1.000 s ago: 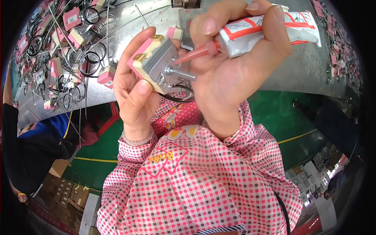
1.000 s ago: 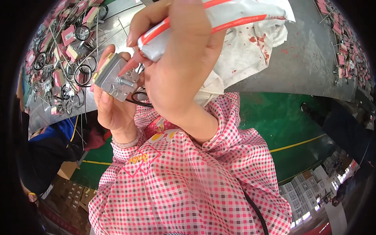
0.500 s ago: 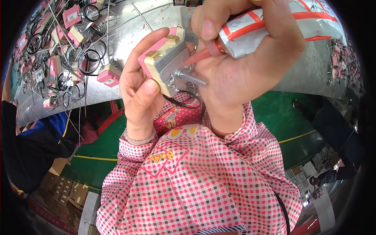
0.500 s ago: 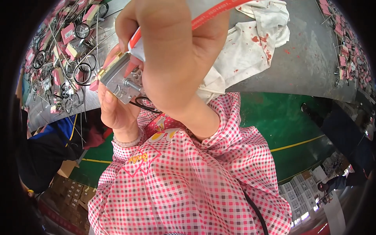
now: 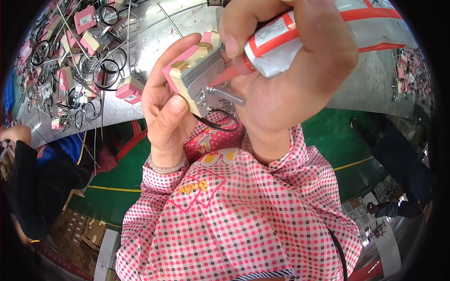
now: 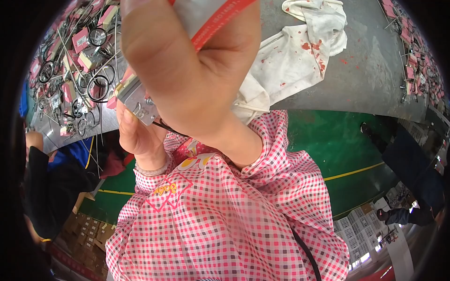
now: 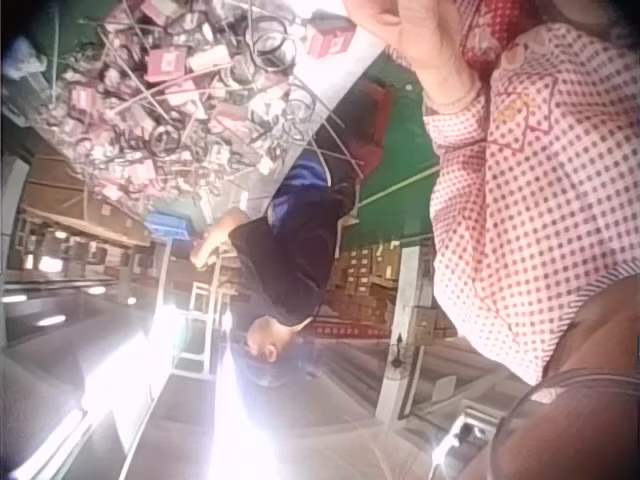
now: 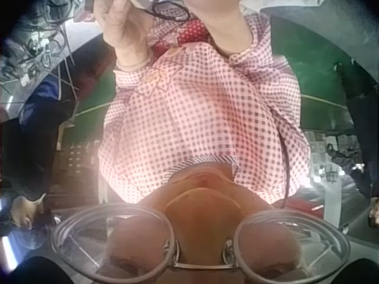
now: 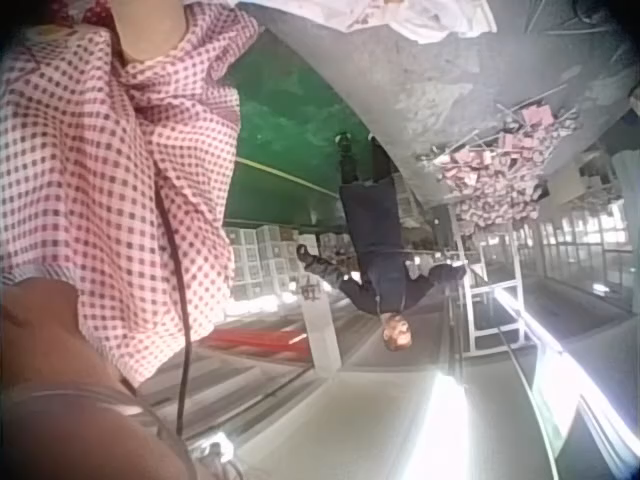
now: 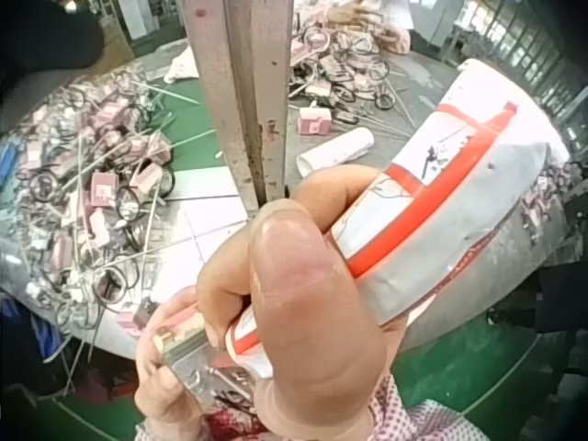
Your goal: Apply sealant to small pink electronic components and wipe away excess.
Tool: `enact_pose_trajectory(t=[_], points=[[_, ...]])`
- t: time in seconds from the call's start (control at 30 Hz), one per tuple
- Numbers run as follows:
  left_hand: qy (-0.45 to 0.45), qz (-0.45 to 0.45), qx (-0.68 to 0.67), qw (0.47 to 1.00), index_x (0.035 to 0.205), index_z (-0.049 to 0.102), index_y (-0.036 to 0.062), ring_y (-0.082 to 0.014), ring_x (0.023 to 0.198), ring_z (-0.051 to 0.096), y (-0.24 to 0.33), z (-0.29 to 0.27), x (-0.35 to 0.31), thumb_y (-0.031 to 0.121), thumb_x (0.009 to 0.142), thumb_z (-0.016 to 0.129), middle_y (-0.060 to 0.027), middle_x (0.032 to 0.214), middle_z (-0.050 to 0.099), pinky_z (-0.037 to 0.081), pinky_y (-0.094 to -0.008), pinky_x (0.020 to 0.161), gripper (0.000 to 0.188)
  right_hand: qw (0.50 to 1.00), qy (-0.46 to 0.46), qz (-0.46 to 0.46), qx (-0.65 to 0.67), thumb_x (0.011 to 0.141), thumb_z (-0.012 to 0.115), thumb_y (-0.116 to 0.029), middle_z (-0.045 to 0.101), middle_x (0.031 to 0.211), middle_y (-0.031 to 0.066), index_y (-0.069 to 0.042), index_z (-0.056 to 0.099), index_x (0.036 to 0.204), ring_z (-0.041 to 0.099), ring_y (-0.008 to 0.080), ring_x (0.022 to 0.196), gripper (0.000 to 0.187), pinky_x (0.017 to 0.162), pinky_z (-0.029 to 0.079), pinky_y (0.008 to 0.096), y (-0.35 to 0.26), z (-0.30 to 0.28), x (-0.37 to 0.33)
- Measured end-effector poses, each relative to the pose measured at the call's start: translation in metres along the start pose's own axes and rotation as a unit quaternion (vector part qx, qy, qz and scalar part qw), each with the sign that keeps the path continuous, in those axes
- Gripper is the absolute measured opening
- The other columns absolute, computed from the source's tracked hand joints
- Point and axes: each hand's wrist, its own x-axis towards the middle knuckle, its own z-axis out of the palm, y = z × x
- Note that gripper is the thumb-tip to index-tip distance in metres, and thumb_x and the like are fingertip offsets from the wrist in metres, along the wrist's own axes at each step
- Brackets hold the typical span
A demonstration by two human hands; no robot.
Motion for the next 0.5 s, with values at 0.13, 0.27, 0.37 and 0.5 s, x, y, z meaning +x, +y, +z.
enact_pose_trajectory(t=[0.13, 0.27, 0.37, 0.5], points=[[0.005, -0.003, 0.002, 1.0, 0.124, 0.026, -0.0108, -0.0251, 0.107, 0.047, 0.0006, 0.0005, -0.0004, 0.024, 0.071, 0.062, -0.0201, 0.116, 0.045, 0.035, -0.0325, 0.093, 0.073, 1.0, -0.003, -0.002, -0.005, 0.086, 0.036, -0.033, 0.05, 0.056, 0.0089, -0.01, 0.043, 0.082, 0.034, 0.0124, 0.039, 0.025, 0.04, 0.029, 0.026, -0.0001, -0.0002, -0.001], [0.006, -0.005, 0.002, 1.0, 0.124, 0.026, -0.0108, -0.0255, 0.106, 0.048, 0.0005, 0.0009, -0.0002, 0.024, 0.071, 0.062, -0.0204, 0.116, 0.045, 0.035, -0.0329, 0.093, 0.073, 1.0, -0.003, -0.003, -0.006, 0.086, 0.036, -0.033, 0.05, 0.056, 0.0089, -0.01, 0.043, 0.082, 0.034, 0.0125, 0.039, 0.025, 0.04, 0.029, 0.026, -0.0003, -0.0006, -0.0014], [0.005, -0.003, 0.0, 1.0, 0.124, 0.025, -0.0109, -0.0257, 0.107, 0.048, 0.0002, 0.0007, 0.0, 0.023, 0.071, 0.061, -0.0205, 0.115, 0.045, 0.036, -0.0332, 0.093, 0.073, 1.0, -0.005, -0.003, -0.007, 0.086, 0.036, -0.033, 0.05, 0.056, 0.0089, -0.01, 0.043, 0.083, 0.034, 0.0125, 0.039, 0.024, 0.04, 0.029, 0.026, 0.0, -0.0007, -0.0012], [0.005, -0.004, -0.002, 1.0, 0.124, 0.025, -0.0111, -0.0267, 0.107, 0.048, 0.0, -0.0001, 0.0003, 0.023, 0.071, 0.061, -0.0209, 0.115, 0.046, 0.036, -0.0337, 0.092, 0.072, 1.0, -0.005, -0.002, -0.008, 0.087, 0.036, -0.033, 0.05, 0.056, 0.0089, -0.01, 0.043, 0.083, 0.035, 0.0125, 0.039, 0.024, 0.04, 0.03, 0.0259, 0.0007, -0.0006, -0.001]])
